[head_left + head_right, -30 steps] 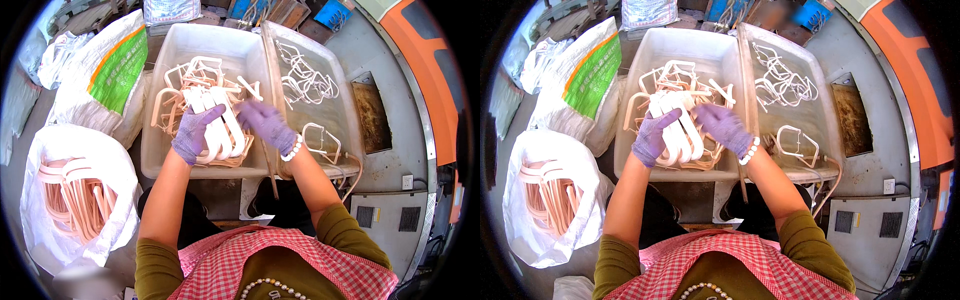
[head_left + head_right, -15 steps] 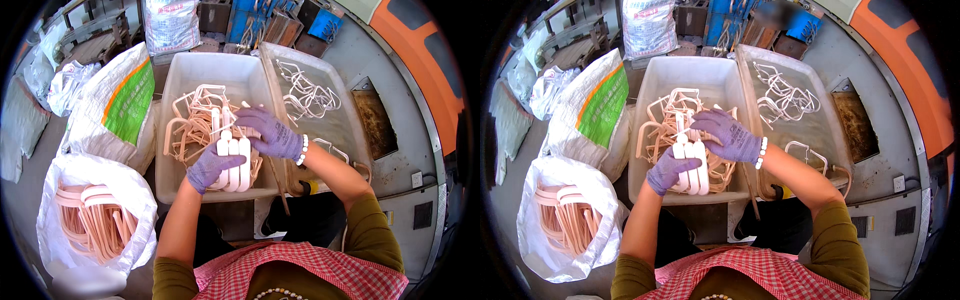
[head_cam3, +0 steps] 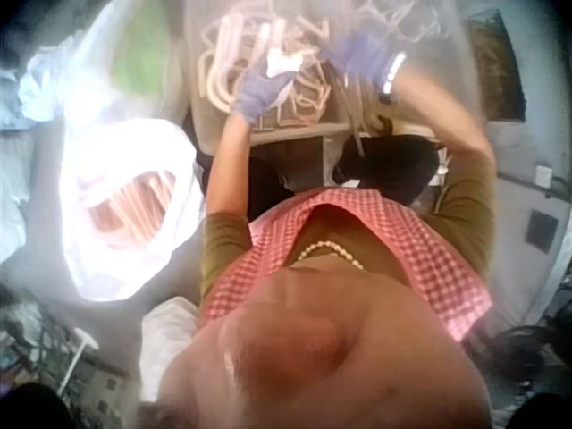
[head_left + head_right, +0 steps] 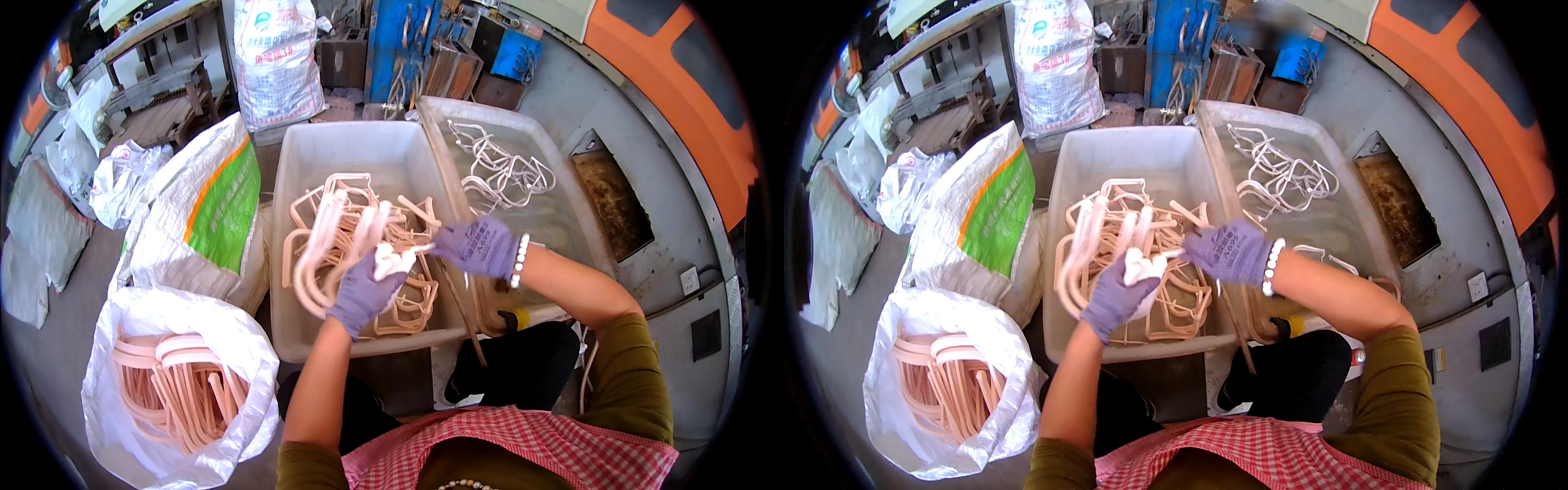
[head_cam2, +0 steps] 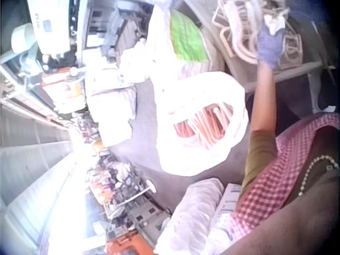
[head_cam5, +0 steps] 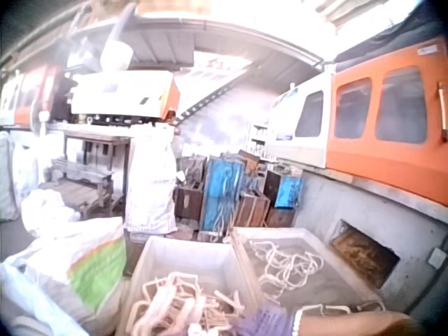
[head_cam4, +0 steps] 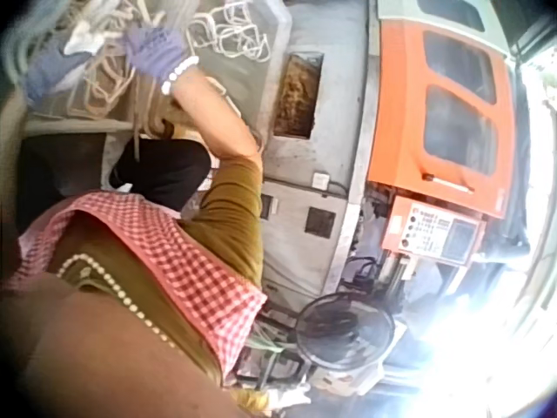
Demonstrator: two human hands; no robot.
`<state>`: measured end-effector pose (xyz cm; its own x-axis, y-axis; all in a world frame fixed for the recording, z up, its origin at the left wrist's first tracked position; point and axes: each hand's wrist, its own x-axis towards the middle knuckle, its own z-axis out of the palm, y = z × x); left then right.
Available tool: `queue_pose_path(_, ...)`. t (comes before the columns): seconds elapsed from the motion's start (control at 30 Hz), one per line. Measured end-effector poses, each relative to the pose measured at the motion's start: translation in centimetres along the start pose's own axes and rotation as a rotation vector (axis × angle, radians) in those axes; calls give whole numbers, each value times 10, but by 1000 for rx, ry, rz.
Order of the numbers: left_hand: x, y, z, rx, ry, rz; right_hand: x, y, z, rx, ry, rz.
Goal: The person assembles plastic hangers by picking up individual parts from a bin, snapping them together, and placing the completed hangers into a large white bag. The person uses a yellow sponge to wipe the assembled hangers before bagging them.
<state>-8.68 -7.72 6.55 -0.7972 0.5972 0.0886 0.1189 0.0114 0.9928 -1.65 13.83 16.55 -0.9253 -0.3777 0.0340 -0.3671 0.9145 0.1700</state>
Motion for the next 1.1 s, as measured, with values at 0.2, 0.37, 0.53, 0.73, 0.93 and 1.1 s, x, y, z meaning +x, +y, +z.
queue_pose_path(0.2,-4,-21,36,925,-62,210,-43,-33,32,1008,-340,-464)
queue_pose_path(0.37,6,-26,37,136,141,-119,5,-82,-33,1507,-310,40)
queue_pose_path(0.53,6,-19,22,-683,386,-294,107,-80,-103,1410,639,-10)
queue_pose_path(0.73,6,-17,13,-534,307,-321,268,-114,-169,1529,1002,-364)
queue_pose_path(0.93,16,-28,-37,-558,593,-125,361,-94,-89,995,619,-144)
queue_pose_path(1.1,11,-4,-95,-449,815,8,261,-32,50,682,208,92)
